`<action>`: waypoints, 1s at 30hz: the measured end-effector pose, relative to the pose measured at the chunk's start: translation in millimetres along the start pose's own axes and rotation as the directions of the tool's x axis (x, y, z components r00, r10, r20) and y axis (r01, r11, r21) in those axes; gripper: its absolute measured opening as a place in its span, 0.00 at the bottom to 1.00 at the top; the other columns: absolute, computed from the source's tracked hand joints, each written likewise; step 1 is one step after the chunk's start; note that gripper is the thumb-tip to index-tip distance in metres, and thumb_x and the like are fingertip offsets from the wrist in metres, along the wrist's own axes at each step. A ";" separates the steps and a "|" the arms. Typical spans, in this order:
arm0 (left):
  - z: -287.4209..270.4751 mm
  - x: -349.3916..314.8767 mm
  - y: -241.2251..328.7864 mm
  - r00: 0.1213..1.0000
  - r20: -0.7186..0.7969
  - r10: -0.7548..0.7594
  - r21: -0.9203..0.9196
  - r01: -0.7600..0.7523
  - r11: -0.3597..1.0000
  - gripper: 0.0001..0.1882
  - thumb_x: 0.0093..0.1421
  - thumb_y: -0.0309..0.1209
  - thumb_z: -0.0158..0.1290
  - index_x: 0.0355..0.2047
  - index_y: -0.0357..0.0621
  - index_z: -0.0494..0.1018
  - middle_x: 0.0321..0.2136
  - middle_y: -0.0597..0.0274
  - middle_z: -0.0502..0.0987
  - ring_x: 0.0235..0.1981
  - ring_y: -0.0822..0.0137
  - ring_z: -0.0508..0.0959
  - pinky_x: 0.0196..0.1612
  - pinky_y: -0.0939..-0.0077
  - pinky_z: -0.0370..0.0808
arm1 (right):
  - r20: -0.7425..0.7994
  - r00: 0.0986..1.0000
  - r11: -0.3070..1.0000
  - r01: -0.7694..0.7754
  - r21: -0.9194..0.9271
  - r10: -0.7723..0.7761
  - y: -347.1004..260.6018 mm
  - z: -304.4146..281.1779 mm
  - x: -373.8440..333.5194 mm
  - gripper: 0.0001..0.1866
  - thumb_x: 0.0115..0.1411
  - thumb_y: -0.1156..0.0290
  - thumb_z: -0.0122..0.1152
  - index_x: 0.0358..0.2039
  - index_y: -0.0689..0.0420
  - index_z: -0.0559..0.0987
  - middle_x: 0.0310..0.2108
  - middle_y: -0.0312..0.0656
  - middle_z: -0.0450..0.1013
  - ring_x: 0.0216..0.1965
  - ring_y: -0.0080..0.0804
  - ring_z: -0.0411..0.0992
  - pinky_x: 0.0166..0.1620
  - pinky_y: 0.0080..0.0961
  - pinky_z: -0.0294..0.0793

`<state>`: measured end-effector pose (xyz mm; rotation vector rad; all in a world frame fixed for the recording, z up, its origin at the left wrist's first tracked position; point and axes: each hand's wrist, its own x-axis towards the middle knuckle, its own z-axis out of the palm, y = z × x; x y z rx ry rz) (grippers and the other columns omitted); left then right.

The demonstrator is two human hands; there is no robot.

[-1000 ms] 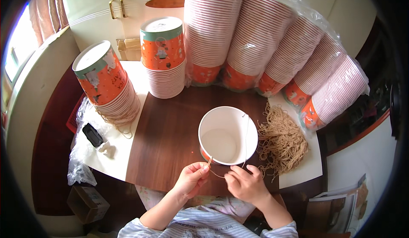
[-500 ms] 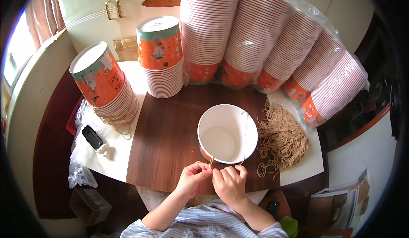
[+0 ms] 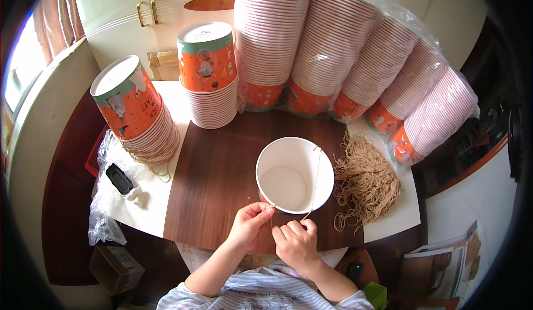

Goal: Attaching string handles to decorative paper buckets by threading and tying them.

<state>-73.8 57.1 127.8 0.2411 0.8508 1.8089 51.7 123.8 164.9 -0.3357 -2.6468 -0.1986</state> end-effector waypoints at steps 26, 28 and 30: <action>26.8 61.6 85.1 0.998 0.010 0.070 0.921 -0.036 0.388 0.15 0.50 0.38 0.52 0.24 0.36 0.67 0.16 0.61 0.71 0.18 0.72 0.72 0.18 0.76 0.69 | -0.014 0.953 0.953 0.303 0.031 -0.302 17.1 -55.0 11.0 0.06 0.46 0.71 0.54 0.27 0.55 0.75 0.14 0.30 0.59 0.20 0.22 0.62 0.33 0.20 0.64; 26.5 52.6 92.6 0.976 0.118 0.185 0.925 -0.176 0.336 0.12 0.53 0.34 0.51 0.24 0.37 0.65 0.16 0.60 0.71 0.15 0.73 0.72 0.17 0.77 0.69 | 0.057 0.955 0.954 0.284 0.091 -0.290 10.4 -60.4 10.2 0.06 0.45 0.71 0.55 0.26 0.55 0.75 0.13 0.30 0.58 0.18 0.23 0.61 0.27 0.21 0.62; 28.4 35.2 103.7 0.959 0.135 0.248 0.890 -0.227 0.396 0.10 0.54 0.31 0.50 0.25 0.37 0.64 0.16 0.61 0.71 0.14 0.74 0.72 0.16 0.78 0.69 | 0.007 0.942 0.936 0.333 0.114 -0.336 5.2 -61.7 13.1 0.05 0.44 0.72 0.55 0.25 0.55 0.75 0.13 0.30 0.57 0.16 0.23 0.59 0.23 0.21 0.59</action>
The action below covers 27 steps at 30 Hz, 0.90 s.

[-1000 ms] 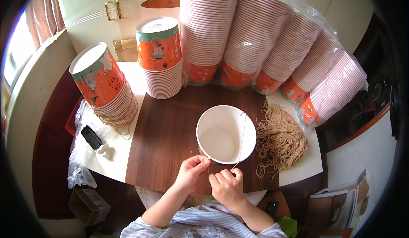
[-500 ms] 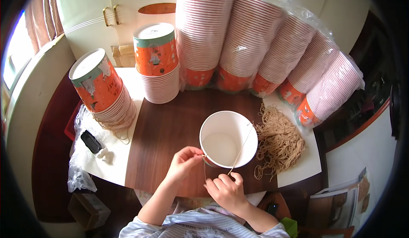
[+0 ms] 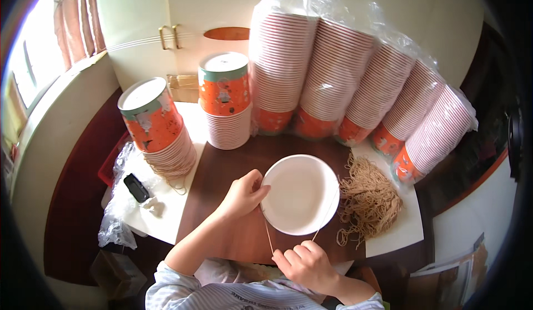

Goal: Attaching string handles to decorative paper buckets by threading and tying them.

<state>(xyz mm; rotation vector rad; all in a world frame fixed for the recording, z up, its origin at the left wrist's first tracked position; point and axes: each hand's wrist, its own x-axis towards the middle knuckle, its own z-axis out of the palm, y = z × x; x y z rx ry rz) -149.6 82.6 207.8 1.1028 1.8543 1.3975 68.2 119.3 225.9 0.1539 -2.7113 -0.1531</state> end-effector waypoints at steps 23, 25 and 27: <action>-317.4 -14.5 -9.7 0.315 -0.664 0.679 0.311 -0.709 0.633 0.12 0.58 0.28 0.46 0.43 0.38 0.67 0.36 0.62 0.74 0.34 0.71 0.74 0.38 0.78 0.73 | -0.208 0.956 0.958 0.154 -0.242 -0.206 -42.6 3.6 242.3 0.22 0.48 0.75 0.50 0.46 0.61 0.68 0.31 0.45 0.67 0.41 0.41 0.66 0.57 0.43 0.55; -328.0 3.2 -7.7 0.574 -0.759 0.307 -0.526 -0.819 0.231 0.14 0.60 0.35 0.43 0.41 0.39 0.68 0.34 0.62 0.74 0.32 0.71 0.74 0.38 0.77 0.73 | -0.153 0.966 0.936 0.152 -0.319 -0.209 -30.5 11.6 255.2 0.25 0.49 0.75 0.49 0.50 0.60 0.65 0.32 0.47 0.68 0.43 0.42 0.65 0.57 0.44 0.55; -353.0 19.3 -15.9 0.566 -0.708 0.423 -0.395 -0.814 0.427 0.13 0.61 0.36 0.41 0.37 0.39 0.68 0.32 0.64 0.72 0.31 0.72 0.73 0.35 0.78 0.72 | -0.193 0.968 0.866 0.045 -0.498 -0.161 -14.1 17.4 268.1 0.26 0.49 0.74 0.49 0.52 0.59 0.64 0.34 0.49 0.68 0.43 0.42 0.65 0.56 0.44 0.56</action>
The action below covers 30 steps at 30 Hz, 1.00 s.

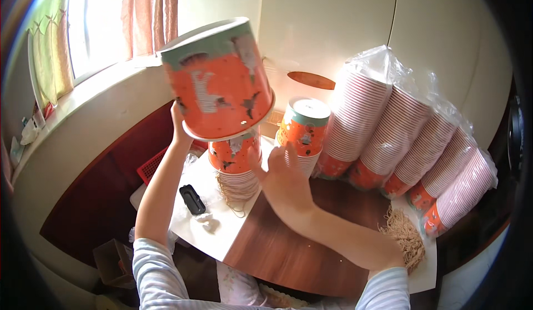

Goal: Attaching string handles to decorative paper buckets by threading and tying them.

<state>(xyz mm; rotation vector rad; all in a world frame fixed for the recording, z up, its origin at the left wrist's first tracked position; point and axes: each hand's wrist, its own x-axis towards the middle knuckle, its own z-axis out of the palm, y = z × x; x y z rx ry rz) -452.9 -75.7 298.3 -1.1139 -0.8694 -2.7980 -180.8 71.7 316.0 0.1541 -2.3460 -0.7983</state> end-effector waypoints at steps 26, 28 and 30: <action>-6.6 46.3 -49.3 0.967 0.141 -0.211 0.446 0.128 0.886 0.08 0.53 0.23 0.53 0.35 0.38 0.70 0.31 0.68 0.74 0.32 0.80 0.70 0.34 0.83 0.71 | 0.201 0.977 0.943 -0.003 -0.334 0.074 -36.8 95.5 2.8 0.25 0.52 0.69 0.44 0.52 0.64 0.64 0.51 0.43 0.63 0.48 0.30 0.60 0.56 0.33 0.45; -12.9 39.4 -49.8 0.958 0.119 -0.261 0.404 0.193 0.894 0.14 0.53 0.26 0.55 0.41 0.38 0.70 0.34 0.67 0.74 0.32 0.77 0.72 0.36 0.80 0.72 | 0.229 0.972 0.926 0.043 -0.375 0.047 -44.0 91.7 4.9 0.26 0.51 0.69 0.44 0.52 0.63 0.64 0.52 0.43 0.62 0.48 0.29 0.59 0.55 0.33 0.42; -27.5 38.8 -51.7 0.937 0.131 -0.323 0.307 0.271 0.912 0.14 0.54 0.27 0.55 0.41 0.38 0.70 0.34 0.67 0.74 0.32 0.76 0.72 0.36 0.79 0.73 | 0.290 0.957 0.910 0.100 -0.403 0.023 -51.5 90.6 8.1 0.26 0.51 0.69 0.44 0.52 0.63 0.65 0.52 0.44 0.62 0.48 0.29 0.59 0.55 0.34 0.42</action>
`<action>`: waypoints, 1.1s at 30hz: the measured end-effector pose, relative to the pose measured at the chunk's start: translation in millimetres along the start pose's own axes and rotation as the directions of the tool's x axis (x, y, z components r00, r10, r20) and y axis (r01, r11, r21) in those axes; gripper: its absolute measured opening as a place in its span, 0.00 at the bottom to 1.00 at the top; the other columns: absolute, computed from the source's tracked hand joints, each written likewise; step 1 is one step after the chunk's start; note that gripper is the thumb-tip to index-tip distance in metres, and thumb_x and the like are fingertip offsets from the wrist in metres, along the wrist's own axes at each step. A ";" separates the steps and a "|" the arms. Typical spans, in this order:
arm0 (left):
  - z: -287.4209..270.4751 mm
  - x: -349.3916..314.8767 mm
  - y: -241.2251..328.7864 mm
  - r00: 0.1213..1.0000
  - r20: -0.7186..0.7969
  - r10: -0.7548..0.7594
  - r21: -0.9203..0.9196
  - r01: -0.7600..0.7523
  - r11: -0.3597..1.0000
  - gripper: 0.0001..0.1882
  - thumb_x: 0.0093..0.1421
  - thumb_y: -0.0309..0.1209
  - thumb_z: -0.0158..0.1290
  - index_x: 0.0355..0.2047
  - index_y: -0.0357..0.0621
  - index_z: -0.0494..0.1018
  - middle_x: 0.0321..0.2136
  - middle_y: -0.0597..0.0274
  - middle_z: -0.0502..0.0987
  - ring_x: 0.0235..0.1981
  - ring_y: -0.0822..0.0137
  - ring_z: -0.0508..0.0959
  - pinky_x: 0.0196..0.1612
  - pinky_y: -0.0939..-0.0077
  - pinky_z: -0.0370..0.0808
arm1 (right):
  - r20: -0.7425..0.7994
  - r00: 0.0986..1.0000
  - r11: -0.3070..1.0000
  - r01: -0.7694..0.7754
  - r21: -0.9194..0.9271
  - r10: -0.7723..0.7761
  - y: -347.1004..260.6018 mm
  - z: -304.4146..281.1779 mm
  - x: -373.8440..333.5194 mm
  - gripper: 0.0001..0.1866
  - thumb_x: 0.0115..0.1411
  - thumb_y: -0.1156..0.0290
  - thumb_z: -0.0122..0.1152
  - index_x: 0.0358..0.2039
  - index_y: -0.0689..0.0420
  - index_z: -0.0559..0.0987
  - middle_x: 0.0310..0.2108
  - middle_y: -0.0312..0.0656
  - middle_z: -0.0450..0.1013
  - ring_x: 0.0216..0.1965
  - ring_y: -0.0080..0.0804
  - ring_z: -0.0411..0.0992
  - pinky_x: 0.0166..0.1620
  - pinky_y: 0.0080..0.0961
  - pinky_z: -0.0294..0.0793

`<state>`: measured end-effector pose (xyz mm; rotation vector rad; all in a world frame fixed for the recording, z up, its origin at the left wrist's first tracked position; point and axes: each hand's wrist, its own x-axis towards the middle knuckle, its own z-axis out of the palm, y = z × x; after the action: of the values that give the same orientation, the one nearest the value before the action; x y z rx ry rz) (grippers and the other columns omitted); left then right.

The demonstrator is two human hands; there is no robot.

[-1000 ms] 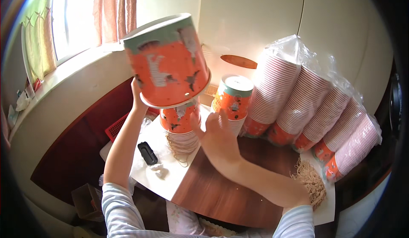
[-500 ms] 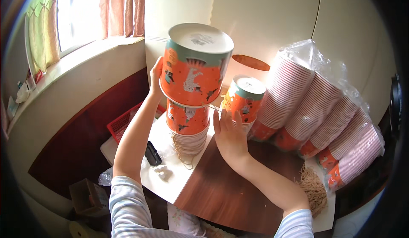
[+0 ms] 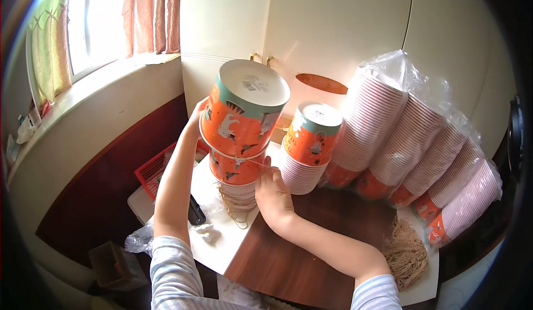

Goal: Attaching string handles to decorative paper buckets by threading and tying them.

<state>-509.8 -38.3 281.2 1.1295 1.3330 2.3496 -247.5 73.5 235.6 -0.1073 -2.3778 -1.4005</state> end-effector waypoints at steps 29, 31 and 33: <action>22.5 -7.9 50.3 0.908 -0.095 0.407 0.769 -0.193 0.610 0.20 0.61 0.39 0.43 0.49 0.41 0.63 0.46 0.54 0.65 0.49 0.63 0.65 0.52 0.72 0.61 | -0.331 0.925 0.956 0.091 -0.280 -0.185 16.8 51.9 5.4 0.08 0.48 0.71 0.47 0.29 0.55 0.73 0.30 0.35 0.63 0.41 0.28 0.59 0.54 0.42 0.43; 88.2 -20.4 87.2 0.815 0.150 0.559 0.896 -0.351 0.272 0.21 0.54 0.30 0.49 0.49 0.43 0.63 0.48 0.51 0.63 0.51 0.53 0.63 0.54 0.66 0.60 | -0.427 0.899 0.985 0.031 -0.171 -0.102 16.7 51.6 2.6 0.08 0.47 0.70 0.49 0.28 0.53 0.75 0.29 0.34 0.64 0.41 0.28 0.59 0.53 0.39 0.43; 136.1 -38.5 107.1 0.739 0.502 0.448 0.850 -0.517 -0.100 0.27 0.46 0.33 0.57 0.48 0.47 0.64 0.50 0.56 0.64 0.54 0.54 0.61 0.56 0.59 0.56 | -0.337 0.922 0.981 0.171 -0.091 -0.192 14.7 45.5 -2.4 0.08 0.47 0.69 0.49 0.27 0.51 0.77 0.30 0.34 0.66 0.43 0.29 0.59 0.51 0.33 0.45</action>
<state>-368.2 -31.8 387.7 2.3345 3.1116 1.2335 -254.4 120.2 227.2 0.3276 -2.0962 -1.4368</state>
